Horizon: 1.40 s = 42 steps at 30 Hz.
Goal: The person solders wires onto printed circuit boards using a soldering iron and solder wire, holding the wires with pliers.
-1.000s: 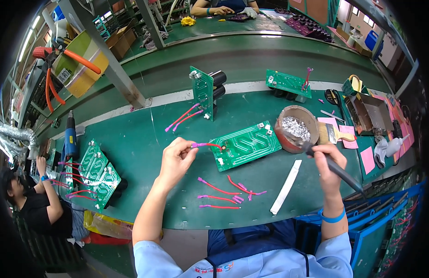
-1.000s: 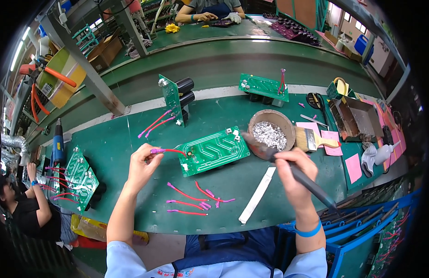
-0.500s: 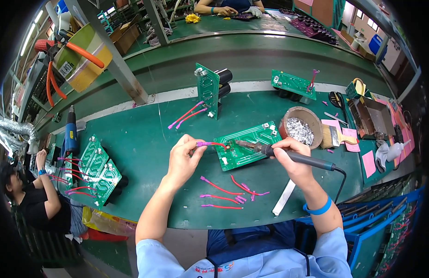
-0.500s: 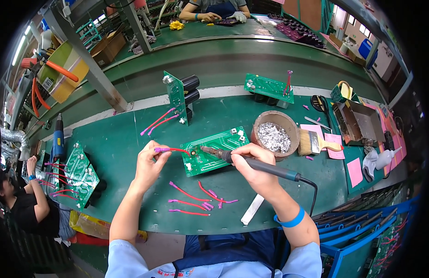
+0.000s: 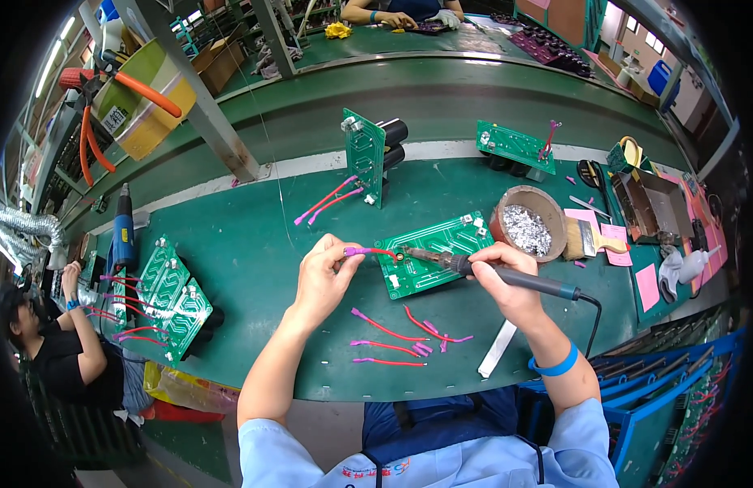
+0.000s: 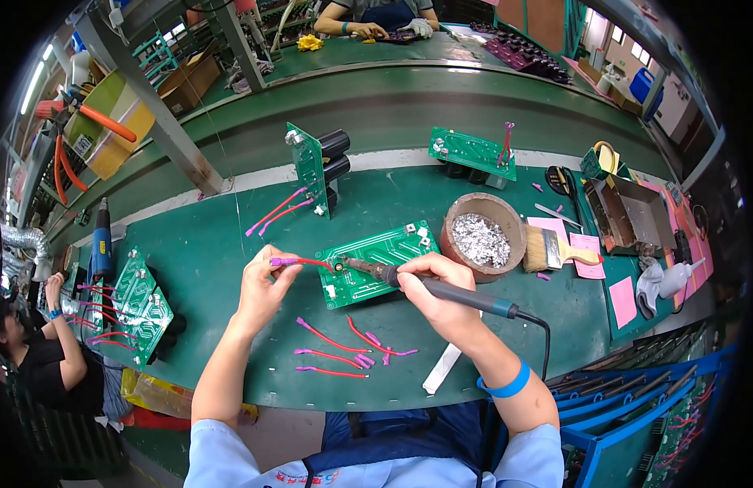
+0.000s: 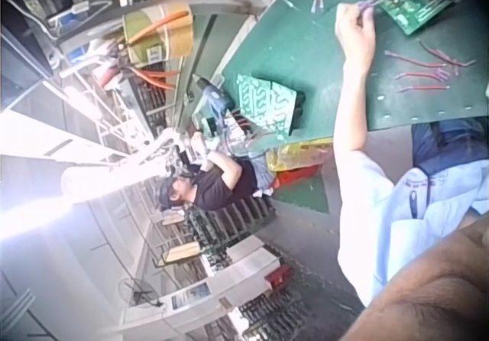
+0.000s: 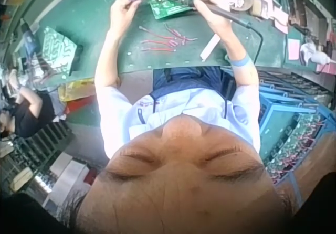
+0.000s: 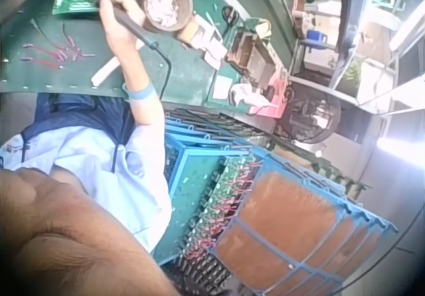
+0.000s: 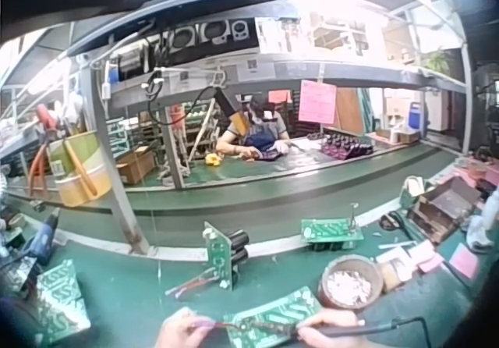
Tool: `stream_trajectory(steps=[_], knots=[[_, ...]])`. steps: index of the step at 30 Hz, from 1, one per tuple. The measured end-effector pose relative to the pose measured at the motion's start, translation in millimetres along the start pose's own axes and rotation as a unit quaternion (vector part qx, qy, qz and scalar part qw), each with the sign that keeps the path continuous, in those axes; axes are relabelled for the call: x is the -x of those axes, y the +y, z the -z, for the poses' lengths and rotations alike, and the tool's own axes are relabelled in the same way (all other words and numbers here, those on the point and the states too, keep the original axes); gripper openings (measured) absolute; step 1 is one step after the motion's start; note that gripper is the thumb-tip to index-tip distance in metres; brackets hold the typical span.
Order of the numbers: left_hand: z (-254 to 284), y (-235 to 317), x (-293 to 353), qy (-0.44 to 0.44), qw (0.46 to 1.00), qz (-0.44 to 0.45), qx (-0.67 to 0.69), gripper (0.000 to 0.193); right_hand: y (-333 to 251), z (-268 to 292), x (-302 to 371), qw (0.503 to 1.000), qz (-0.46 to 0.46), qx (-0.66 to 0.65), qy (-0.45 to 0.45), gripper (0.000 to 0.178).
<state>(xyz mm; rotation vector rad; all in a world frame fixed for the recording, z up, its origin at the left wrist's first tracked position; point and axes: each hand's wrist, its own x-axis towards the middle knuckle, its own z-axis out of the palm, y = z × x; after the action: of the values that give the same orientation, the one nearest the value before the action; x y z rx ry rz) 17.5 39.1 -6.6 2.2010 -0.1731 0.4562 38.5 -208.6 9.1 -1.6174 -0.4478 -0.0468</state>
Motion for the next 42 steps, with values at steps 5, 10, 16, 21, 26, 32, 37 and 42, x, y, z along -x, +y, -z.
stream_trajectory(steps=[5,10,16,21,26,32,37,42], knots=[[3,1,-1,0.009,1.0,-0.013,-0.004,0.009,-1,1,1,1.0,-0.013,-0.002,-0.01,0.01],[3,1,-2,0.003,1.0,-0.01,-0.016,0.009,0,2,2,0.999,-0.026,-0.017,-0.012,0.01],[-2,2,-3,-0.005,1.0,-0.009,-0.021,0.009,0,2,2,0.999,-0.02,-0.027,-0.011,0.01],[-4,4,-3,-0.006,1.0,0.0,-0.002,0.01,0,0,2,0.999,-0.022,-0.034,-0.008,0.011],[8,4,-4,0.018,0.999,-0.015,-0.027,0.014,-1,3,2,0.999,-0.014,-0.033,0.004,0.01],[9,5,-4,0.013,0.999,-0.019,-0.047,0.015,-8,19,8,0.998,0.01,-0.041,0.053,0.01],[14,5,-3,0.007,1.0,0.003,-0.026,0.015,-10,63,32,0.982,0.06,0.057,0.168,0.01],[19,9,-15,-0.02,0.998,-0.044,-0.046,0.015,-19,102,32,0.889,0.124,0.378,0.228,0.006]])
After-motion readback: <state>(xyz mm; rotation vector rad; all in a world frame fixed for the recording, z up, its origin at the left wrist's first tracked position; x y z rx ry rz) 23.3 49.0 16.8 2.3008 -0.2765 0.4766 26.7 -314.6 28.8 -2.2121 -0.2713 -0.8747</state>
